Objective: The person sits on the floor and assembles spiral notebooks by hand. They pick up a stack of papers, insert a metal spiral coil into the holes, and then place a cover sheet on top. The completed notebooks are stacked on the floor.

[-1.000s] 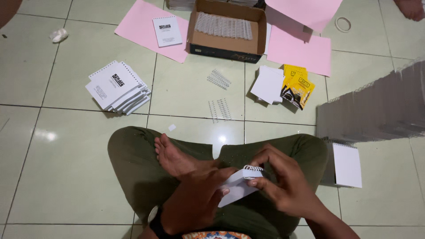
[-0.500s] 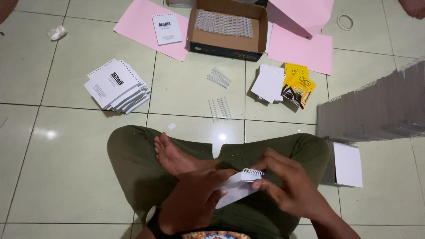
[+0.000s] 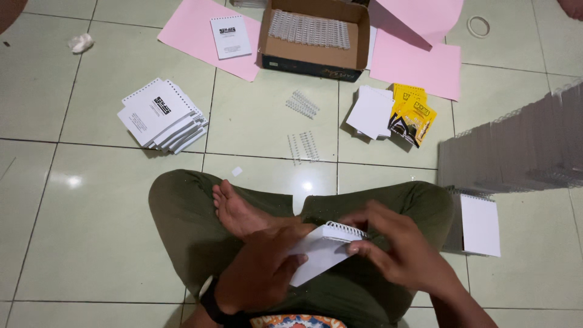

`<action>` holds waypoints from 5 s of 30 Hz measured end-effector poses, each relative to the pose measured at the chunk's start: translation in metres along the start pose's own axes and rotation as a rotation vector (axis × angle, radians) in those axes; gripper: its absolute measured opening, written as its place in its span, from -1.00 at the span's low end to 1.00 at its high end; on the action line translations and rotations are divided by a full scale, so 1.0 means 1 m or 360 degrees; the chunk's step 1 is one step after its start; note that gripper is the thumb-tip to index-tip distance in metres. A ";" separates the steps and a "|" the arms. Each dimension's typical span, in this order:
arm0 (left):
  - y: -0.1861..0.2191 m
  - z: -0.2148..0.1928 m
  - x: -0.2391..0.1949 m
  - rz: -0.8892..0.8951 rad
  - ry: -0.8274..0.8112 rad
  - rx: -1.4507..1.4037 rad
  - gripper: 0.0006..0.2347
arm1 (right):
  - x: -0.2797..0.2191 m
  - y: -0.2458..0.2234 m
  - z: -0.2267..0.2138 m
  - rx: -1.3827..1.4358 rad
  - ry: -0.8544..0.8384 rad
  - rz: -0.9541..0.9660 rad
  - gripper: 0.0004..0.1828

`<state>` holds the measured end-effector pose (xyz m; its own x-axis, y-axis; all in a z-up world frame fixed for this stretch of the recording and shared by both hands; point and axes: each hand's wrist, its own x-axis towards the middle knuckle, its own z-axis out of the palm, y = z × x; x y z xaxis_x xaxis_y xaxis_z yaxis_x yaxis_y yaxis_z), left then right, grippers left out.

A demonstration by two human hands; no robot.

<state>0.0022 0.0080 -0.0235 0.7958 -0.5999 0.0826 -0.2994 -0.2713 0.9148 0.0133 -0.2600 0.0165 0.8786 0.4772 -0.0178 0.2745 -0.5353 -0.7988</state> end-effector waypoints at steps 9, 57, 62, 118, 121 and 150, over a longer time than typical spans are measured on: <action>0.003 -0.004 0.005 0.0089 -0.0021 -0.0059 -0.68 | -0.005 0.010 0.008 -0.0034 0.0217 0.0031 -0.78; 0.003 0.000 0.010 -0.0300 0.0084 0.0073 -0.66 | 0.018 -0.011 -0.012 -0.0007 0.0047 -0.0210 -0.69; -0.007 0.001 0.006 -0.0108 0.0126 0.0117 -0.65 | 0.010 0.003 -0.006 -0.0119 -0.0034 -0.0103 -0.82; -0.334 -0.057 0.151 -0.0751 0.1161 -0.0190 -0.65 | 0.308 0.214 0.232 0.0270 0.0870 0.0607 -0.92; -0.345 -0.054 0.153 -0.0765 0.1104 -0.0136 -0.82 | 0.311 0.206 0.227 0.0265 0.0852 0.0665 -0.93; -0.054 0.234 0.172 -0.0490 -0.0070 -0.0969 -0.58 | -0.120 0.128 0.001 0.0655 0.1692 0.1337 -0.45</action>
<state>0.0322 -0.2572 -0.1513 0.7713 -0.5967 -0.2215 0.2970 0.0296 0.9544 -0.0576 -0.3853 -0.0846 0.6426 -0.7203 -0.2612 -0.4390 -0.0668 -0.8960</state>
